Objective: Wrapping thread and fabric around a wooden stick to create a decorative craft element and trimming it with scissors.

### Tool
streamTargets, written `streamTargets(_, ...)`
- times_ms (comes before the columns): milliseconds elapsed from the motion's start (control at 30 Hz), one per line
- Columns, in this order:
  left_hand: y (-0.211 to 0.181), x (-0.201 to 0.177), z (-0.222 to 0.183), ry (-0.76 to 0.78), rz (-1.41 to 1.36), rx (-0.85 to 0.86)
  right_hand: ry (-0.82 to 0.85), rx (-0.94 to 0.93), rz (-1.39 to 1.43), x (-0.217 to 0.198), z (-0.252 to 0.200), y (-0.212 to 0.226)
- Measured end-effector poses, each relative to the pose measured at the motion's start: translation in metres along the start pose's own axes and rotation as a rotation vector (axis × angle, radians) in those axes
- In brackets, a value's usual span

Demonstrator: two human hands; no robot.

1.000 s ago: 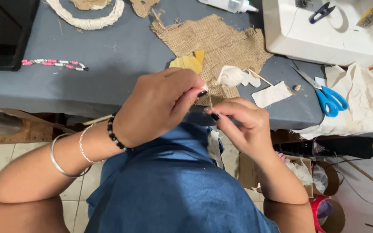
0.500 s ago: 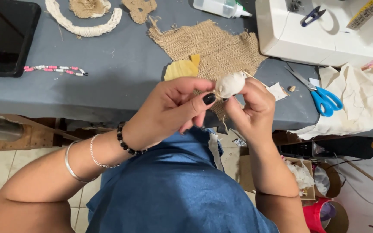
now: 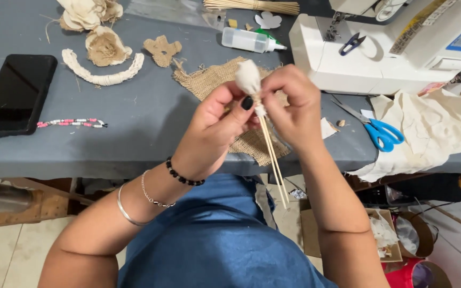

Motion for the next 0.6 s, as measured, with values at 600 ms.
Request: streamTargets(600, -0.038, -0.044, -0.028, 0.055, 0.612, 0.004, 0.406, 0.044, -0.082, 0.008, -0.015, 0.025)
Point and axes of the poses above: each hand's wrist, its own z-axis towards the middle knuckle, its own x-axis out of the palm, y = z × x, the point moved 1 cm from there along z, towards the middle knuckle, and after that the axes turned 8 degrees about -x, right-handed, at the moved point
